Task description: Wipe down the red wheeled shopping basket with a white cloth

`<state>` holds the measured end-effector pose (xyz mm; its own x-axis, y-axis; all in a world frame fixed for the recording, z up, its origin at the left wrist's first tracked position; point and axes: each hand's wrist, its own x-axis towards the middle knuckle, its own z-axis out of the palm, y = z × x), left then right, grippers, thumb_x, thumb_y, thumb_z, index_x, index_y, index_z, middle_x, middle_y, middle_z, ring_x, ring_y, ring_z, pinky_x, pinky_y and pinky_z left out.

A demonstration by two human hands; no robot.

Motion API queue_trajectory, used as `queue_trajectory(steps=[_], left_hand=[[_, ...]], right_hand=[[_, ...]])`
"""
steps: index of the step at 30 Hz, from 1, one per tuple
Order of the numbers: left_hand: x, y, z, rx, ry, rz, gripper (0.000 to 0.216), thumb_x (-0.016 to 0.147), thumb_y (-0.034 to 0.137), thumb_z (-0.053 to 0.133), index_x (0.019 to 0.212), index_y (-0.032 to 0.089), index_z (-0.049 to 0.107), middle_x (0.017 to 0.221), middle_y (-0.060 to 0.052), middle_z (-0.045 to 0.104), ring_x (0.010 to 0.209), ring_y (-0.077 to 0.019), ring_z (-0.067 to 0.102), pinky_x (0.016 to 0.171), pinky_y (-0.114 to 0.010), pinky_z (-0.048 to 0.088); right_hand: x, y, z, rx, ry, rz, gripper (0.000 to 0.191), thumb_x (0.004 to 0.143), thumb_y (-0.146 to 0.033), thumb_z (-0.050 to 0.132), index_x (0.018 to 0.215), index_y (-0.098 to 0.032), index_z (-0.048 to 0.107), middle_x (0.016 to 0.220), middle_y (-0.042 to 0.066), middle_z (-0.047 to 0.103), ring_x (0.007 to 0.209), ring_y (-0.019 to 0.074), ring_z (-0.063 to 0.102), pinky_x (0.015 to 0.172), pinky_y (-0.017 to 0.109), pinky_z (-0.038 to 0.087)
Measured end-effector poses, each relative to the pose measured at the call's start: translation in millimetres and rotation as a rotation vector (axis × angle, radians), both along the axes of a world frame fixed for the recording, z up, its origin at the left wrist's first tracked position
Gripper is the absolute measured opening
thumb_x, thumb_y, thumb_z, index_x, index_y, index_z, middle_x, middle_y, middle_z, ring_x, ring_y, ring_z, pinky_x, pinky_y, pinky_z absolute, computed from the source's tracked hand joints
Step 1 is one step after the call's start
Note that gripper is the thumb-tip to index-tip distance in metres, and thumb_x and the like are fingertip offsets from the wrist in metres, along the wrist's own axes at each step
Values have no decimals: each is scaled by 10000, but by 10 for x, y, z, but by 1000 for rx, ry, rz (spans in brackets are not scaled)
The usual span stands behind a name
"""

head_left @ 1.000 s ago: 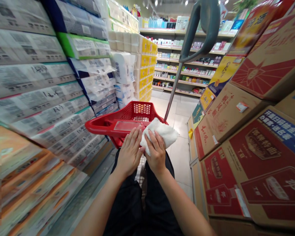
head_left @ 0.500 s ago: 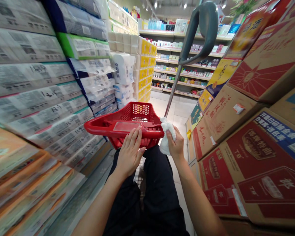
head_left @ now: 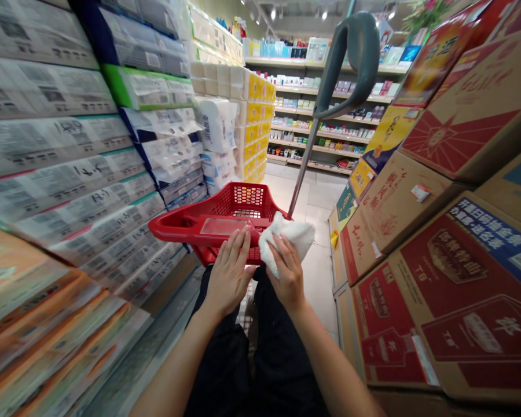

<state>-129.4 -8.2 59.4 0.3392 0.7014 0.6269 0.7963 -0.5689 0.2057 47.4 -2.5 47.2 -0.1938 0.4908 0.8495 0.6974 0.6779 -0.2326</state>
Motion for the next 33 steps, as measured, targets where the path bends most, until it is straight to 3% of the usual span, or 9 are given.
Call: queue_trajectory(steps=[4,9,11,14,18,21,26,30,33], left_hand=[[20,-1,5,-18,12,16,668,1020,509,155,1575,147,76,1611,-132,266,1509,-245,171,1209,-428,150],[25,-4,-10,-12,-7,28,683,1014,527,158,1574,141,96,1604,-140,279,1507,-256,178,1206,-439,162],[29,-6,-13,-10,-14,29,684,1014,527,163,1574,141,93,1603,-142,282,1507,-257,176,1206,-444,164],[30,-4,-22,-14,-18,27,681,1015,521,186,1575,146,85,1602,-142,283,1507,-258,175,1206,-451,165],[9,7,-41,-3,-35,8,641,1025,467,235,1576,178,81,1610,-128,271,1508,-250,177,1205,-452,179],[-11,11,-41,7,-37,-12,618,1032,432,234,1577,185,80,1619,-118,252,1512,-233,162,1209,-440,172],[-4,1,-12,-16,-7,-2,649,1025,483,203,1577,168,68,1615,-125,260,1513,-237,155,1208,-431,159],[14,-4,1,-40,1,10,672,1018,514,177,1577,157,65,1616,-127,254,1510,-252,161,1206,-440,155],[21,-6,1,-37,-1,16,673,1018,514,175,1577,155,68,1614,-127,261,1508,-257,170,1206,-440,159]], right_hand=[[312,152,114,-108,291,-15,361,962,-242,501,1305,-194,601,1384,108,580,1317,261,526,1124,471,435],[396,332,324,-377,538,49,308,966,-354,486,1100,-151,676,1015,65,730,943,223,704,853,353,591],[318,294,311,-306,492,-1,313,971,-327,473,1163,-160,656,1121,83,706,1078,235,667,955,382,553],[85,131,211,-126,324,-94,364,971,-250,462,1303,-178,590,1363,116,585,1353,255,481,1150,466,392],[-279,-47,110,-52,114,-82,424,966,-246,471,1381,-179,528,1413,122,550,1419,267,397,1181,502,337],[-362,-53,88,-34,44,-44,443,973,-280,462,1399,-167,510,1414,124,552,1421,262,398,1173,478,355],[-17,33,30,13,-64,19,448,945,-229,525,1391,-193,524,1412,116,561,1403,257,429,1165,469,372],[320,180,65,-58,209,28,365,943,-223,512,1293,-193,610,1381,111,585,1321,262,524,1131,476,417],[457,324,165,-243,450,17,307,949,-294,497,1166,-170,675,1161,88,707,1072,236,680,940,382,565]])
